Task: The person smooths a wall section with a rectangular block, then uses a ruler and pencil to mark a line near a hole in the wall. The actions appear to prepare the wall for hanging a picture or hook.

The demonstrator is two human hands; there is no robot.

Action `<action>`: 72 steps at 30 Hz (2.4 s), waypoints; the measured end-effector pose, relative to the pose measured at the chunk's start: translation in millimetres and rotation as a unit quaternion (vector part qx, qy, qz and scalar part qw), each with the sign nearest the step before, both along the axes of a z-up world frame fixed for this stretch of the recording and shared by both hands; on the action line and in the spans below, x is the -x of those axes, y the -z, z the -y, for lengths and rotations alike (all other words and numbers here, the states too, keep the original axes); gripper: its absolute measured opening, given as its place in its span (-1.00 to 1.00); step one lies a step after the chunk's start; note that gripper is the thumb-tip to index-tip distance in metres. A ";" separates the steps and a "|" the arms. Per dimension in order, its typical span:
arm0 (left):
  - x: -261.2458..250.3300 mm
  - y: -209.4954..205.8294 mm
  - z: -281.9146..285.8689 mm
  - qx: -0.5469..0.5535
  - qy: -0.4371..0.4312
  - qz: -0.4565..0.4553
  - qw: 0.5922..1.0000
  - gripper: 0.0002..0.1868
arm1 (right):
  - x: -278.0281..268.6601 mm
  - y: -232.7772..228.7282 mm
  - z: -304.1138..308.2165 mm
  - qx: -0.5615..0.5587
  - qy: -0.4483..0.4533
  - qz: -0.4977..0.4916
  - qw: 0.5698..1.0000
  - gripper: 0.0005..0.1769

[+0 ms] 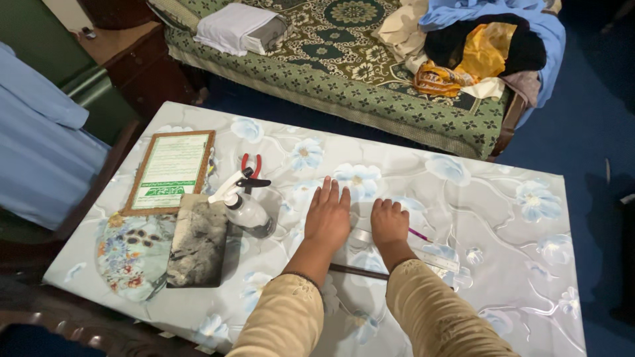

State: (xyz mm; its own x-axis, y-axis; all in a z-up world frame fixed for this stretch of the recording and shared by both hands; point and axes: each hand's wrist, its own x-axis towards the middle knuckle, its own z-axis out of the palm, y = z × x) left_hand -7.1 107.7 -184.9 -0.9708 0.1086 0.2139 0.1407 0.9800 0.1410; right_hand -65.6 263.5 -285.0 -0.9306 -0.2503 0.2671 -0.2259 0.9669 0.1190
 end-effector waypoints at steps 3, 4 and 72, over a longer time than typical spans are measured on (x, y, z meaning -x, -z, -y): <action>-1.9 1.2 2.6 0.014 -0.005 -0.016 1.000 -0.43 | 4.3 1.6 -7.0 -0.026 -0.042 -0.001 0.999 -0.78; -3.6 0.9 4.0 0.021 -0.006 -0.016 1.000 -0.42 | 4.7 1.7 -8.4 -0.033 -0.058 -0.003 0.998 -0.78; -66.9 -219.7 98.4 -0.218 -0.114 -0.288 0.926 -0.35 | 5.7 -391.8 171.9 0.305 -0.224 0.030 0.925 -0.73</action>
State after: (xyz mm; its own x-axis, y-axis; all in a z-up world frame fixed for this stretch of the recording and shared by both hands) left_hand 59.9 9.3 34.7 -0.6697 -0.3036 0.6777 0.1112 0.8613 0.4957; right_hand -71.3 91.6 106.8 -0.7874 -0.4348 0.4371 -0.6093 0.6571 -0.4439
